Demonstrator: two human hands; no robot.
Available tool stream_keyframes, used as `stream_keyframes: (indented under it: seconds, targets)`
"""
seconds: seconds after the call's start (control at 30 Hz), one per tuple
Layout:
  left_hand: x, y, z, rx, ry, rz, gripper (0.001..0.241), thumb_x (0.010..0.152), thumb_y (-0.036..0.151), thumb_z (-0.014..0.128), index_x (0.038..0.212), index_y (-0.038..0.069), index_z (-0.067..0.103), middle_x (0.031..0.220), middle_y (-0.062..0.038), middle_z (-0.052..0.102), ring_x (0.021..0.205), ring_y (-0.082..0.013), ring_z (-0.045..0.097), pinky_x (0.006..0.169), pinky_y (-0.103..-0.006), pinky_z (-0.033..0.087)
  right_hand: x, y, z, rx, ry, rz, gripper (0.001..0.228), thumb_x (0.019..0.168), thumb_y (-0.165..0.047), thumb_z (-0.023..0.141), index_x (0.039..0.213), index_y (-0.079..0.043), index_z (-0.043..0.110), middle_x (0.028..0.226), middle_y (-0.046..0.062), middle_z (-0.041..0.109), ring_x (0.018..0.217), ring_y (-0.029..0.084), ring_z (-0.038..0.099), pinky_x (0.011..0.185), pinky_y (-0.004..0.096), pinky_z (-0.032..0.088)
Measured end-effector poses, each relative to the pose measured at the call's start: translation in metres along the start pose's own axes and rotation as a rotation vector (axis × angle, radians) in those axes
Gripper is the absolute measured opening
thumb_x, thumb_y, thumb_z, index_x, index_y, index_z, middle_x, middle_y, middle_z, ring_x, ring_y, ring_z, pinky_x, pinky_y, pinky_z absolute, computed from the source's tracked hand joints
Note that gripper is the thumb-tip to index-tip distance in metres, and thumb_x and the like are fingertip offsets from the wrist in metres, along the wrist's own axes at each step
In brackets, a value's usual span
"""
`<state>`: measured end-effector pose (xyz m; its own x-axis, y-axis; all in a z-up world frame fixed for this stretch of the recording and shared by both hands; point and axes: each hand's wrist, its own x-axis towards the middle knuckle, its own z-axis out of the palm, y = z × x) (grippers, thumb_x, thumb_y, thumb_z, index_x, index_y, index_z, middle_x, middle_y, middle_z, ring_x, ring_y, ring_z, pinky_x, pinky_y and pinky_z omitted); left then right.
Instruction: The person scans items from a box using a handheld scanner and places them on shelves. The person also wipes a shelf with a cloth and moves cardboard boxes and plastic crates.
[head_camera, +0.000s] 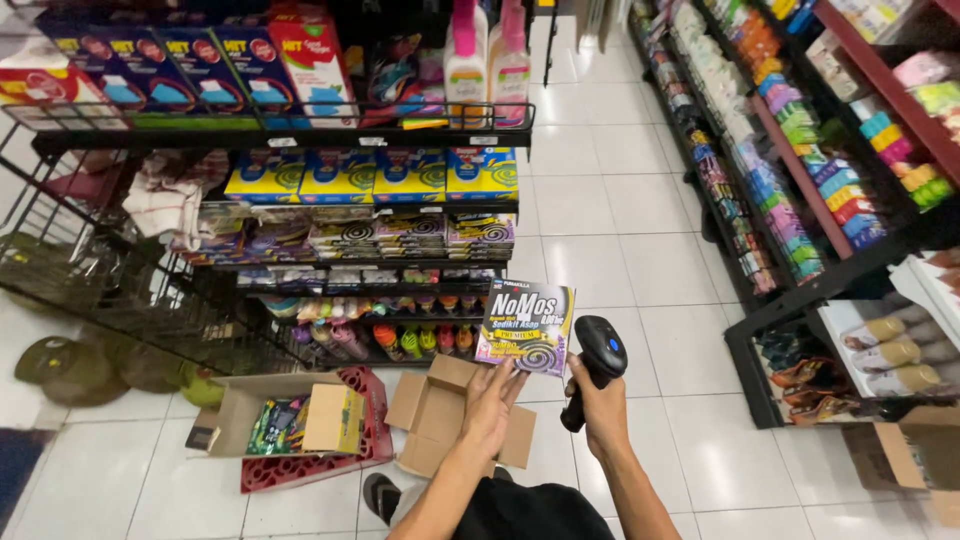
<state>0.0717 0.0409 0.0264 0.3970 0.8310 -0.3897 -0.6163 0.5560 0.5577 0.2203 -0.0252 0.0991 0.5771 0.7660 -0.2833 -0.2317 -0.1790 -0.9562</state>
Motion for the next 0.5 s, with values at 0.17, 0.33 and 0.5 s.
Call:
stream_keyframes:
  seconds: [0.17,0.33,0.5]
  targets:
    - [0.042,0.01,0.004,-0.005,0.035,-0.004,0.035,0.092,0.012,0.07,0.124,0.004,0.057,0.124,-0.011,0.064,0.116,-0.021,0.066,0.105,-0.0309,0.053,-0.001,-0.013,-0.02,-0.019,0.023,-0.038,0.019,0.093,-0.019,0.065,0.1,-0.002,0.064,0.115,0.015,0.078,0.061,0.01,0.053,0.054,0.028,0.046]
    - [0.096,0.013,-0.006,-0.043,0.017,0.084,0.032,0.094,0.011,0.071,0.121,0.001,0.058,0.122,-0.01,0.064,0.115,-0.022,0.066,0.104,-0.032,0.055,-0.004,0.004,-0.049,-0.09,0.076,-0.022,0.019,0.093,-0.017,0.065,0.101,0.001,0.066,0.114,0.018,0.078,0.062,0.012,0.054,0.057,0.029,0.05]
    - [0.138,0.023,-0.008,-0.113,0.018,0.147,0.032,0.092,0.01,0.071,0.121,0.004,0.059,0.119,-0.008,0.065,0.111,-0.0209,0.066,0.102,-0.0329,0.058,-0.007,0.02,-0.066,-0.12,0.176,0.137,0.02,0.094,-0.017,0.065,0.101,0.002,0.068,0.108,0.021,0.078,0.063,0.014,0.053,0.059,0.032,0.046]
